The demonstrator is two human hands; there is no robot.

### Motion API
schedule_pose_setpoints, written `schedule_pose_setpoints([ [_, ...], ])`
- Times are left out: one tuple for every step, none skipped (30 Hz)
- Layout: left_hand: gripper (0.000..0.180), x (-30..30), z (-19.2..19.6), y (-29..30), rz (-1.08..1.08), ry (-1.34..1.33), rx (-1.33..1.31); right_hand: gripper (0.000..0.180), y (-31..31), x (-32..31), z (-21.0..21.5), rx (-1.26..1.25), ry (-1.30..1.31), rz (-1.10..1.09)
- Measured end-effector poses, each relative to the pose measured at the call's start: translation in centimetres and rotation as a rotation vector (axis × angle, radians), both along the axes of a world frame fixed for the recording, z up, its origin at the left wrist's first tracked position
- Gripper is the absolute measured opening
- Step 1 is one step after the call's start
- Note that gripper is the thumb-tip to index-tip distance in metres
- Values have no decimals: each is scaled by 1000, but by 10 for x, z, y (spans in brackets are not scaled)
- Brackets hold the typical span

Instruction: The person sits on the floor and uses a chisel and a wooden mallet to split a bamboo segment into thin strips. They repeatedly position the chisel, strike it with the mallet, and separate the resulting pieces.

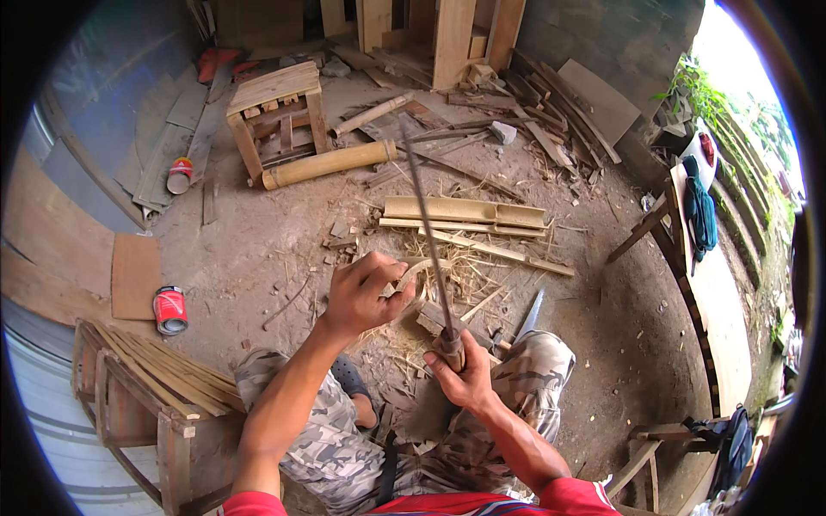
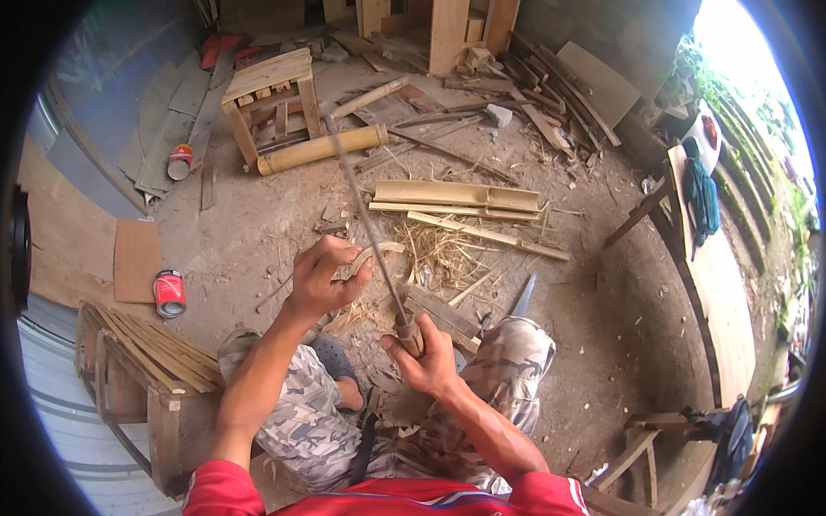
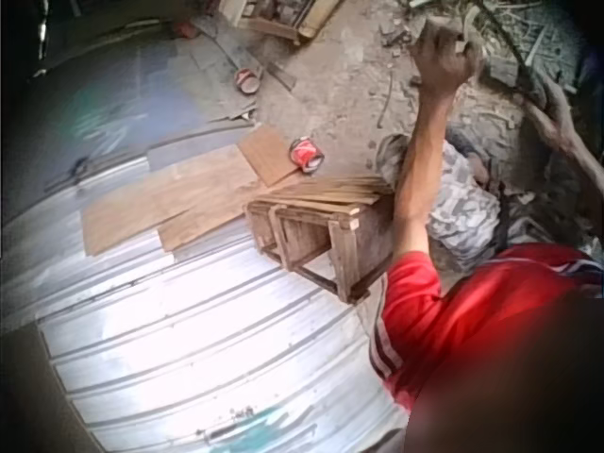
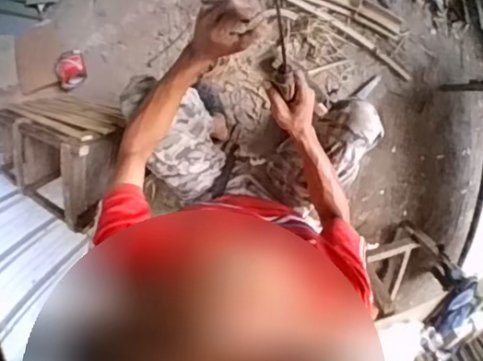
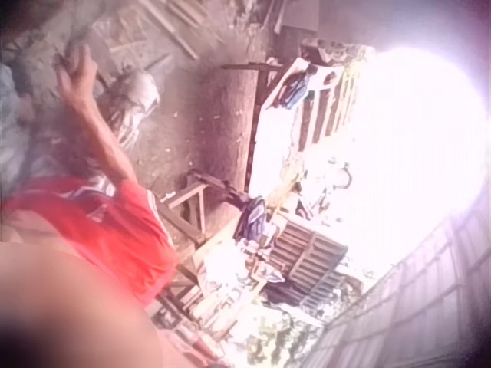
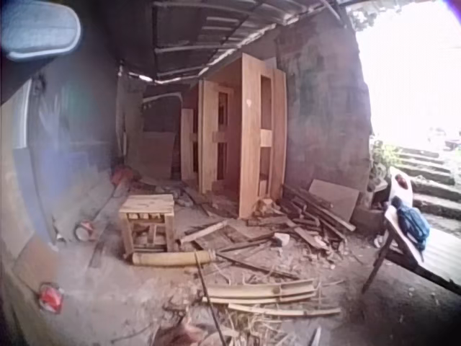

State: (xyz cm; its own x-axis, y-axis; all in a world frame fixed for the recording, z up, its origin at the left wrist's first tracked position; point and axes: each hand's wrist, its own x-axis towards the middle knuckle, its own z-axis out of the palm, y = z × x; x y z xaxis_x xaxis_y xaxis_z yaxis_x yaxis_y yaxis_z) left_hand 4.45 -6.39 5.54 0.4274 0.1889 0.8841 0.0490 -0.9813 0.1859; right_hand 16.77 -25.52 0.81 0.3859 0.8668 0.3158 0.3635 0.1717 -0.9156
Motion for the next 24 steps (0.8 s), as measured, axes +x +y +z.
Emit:
schedule_pose_setpoints([
  [20,-2,1,-2,-11,8,0,33,-1,-1,2,-3,-25,14],
  [20,-3,2,-4,-23,16,0,33,-2,-1,5,-7,-50,28],
  [19,-5,3,-6,-33,35,-4,33,-4,1,11,-59,-29,59],
  [19,-8,6,-7,-42,52,-2,33,-3,1,11,-70,-28,62],
  [19,-8,6,-8,-52,70,0,33,-3,1,10,-81,-27,65],
  [19,-8,4,-9,-55,69,-12,33,-4,1,9,-92,-25,67],
  [18,-9,1,-9,-56,67,-20,33,-4,2,8,-104,-19,70],
  [18,-8,-1,-9,-58,66,-28,33,-4,3,5,-116,-14,73],
  [18,-8,-1,-9,-49,64,-18,33,-4,4,3,-128,-8,77],
  [17,-8,-1,-9,-41,61,-9,33,-4,5,2,-119,-5,80],
  [17,-8,-1,-9,-32,58,-1,33,-3,5,2,-110,-2,84],
  [17,-8,0,-10,-36,56,2,34,-3,6,1,-100,1,88],
  [17,-7,1,-10,-41,54,4,34,-3,6,1,-99,-6,87],
  [17,-7,1,-11,-45,51,7,34,-3,6,1,-99,-13,86],
  [17,-7,1,-12,-45,60,3,34,-4,7,1,-98,-21,86],
  [17,-8,0,-12,-45,69,1,34,-4,7,1,-86,-33,87],
  [17,-9,1,-13,-45,78,-2,34,-4,7,1,-74,-45,88],
  [19,-9,2,-13,-51,85,1,34,-3,6,1,-61,-57,89],
  [20,-10,4,-14,-57,92,5,34,-3,6,2,-65,-55,90],
  [22,-10,5,-15,-63,100,10,34,-3,5,4,-68,-53,91],
  [23,-10,5,-15,-67,98,2,34,-3,5,4,-72,-51,92],
  [23,-11,3,-17,-74,97,-8,34,-6,4,2,-75,-43,93],
  [23,-12,1,-19,-81,96,-19,34,-8,2,-2,-79,-36,94],
  [23,-12,0,-21,-82,97,-23,34,-10,1,-5,-82,-28,95],
])
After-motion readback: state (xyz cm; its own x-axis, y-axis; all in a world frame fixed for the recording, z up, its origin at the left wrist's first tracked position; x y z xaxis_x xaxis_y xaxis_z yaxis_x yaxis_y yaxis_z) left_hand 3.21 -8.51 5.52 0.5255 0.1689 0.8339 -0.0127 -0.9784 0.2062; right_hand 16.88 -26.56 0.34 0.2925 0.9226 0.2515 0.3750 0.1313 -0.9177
